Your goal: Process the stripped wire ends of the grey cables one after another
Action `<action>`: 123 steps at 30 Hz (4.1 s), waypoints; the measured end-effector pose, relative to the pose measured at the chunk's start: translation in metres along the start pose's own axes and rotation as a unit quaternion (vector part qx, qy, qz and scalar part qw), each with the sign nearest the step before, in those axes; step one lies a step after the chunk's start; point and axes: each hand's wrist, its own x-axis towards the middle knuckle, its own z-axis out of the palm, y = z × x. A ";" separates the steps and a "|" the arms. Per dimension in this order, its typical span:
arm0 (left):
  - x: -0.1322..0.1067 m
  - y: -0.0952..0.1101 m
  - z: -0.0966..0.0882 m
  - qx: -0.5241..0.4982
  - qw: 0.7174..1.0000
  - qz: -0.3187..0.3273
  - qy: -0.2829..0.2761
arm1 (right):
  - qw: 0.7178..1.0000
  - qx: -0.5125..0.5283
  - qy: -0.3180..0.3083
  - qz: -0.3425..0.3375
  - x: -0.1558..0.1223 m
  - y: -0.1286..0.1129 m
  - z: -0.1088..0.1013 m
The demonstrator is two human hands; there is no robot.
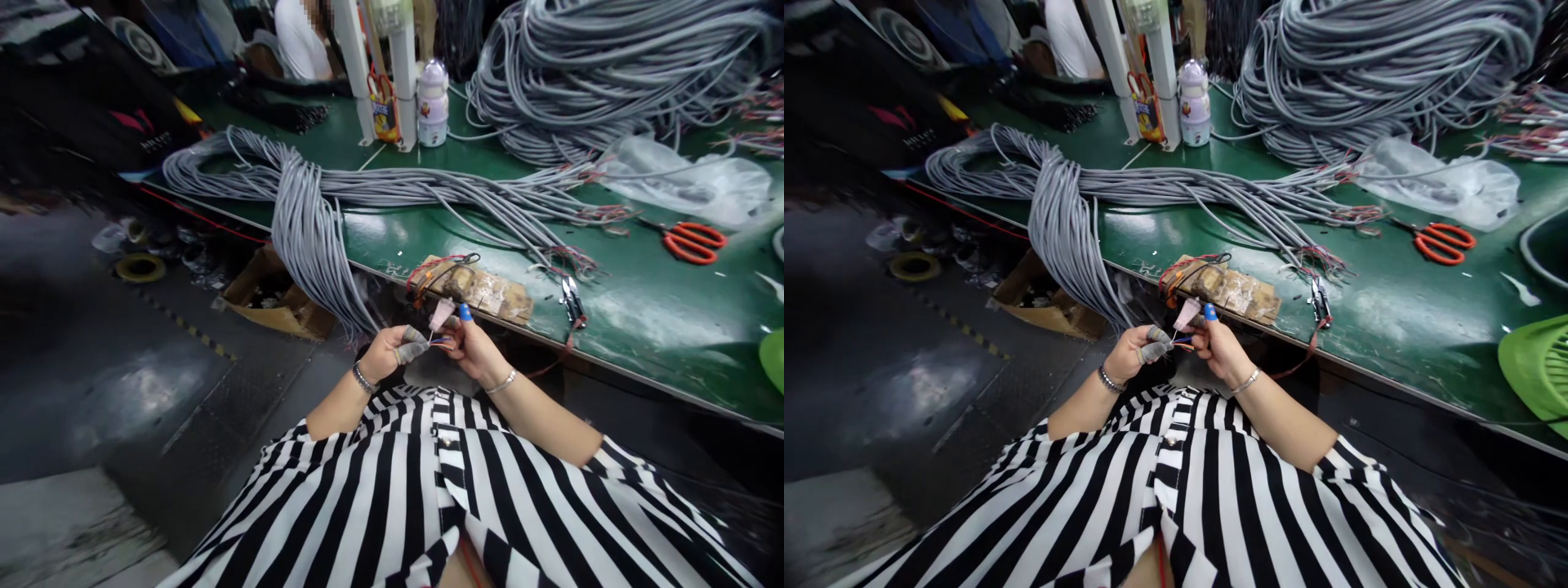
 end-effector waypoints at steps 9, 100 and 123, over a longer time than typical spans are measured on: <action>-0.037 -0.011 -0.009 0.015 1.000 0.023 -0.009 | 0.994 -0.076 -0.061 0.040 -0.012 0.007 -0.016; -0.030 0.022 0.008 0.472 0.870 0.001 -0.143 | 0.751 -0.544 -0.072 -0.367 -0.069 -0.013 0.008; -0.010 0.032 -0.011 0.325 0.919 0.101 -0.199 | 0.770 -0.512 -0.075 -0.374 -0.062 0.004 -0.008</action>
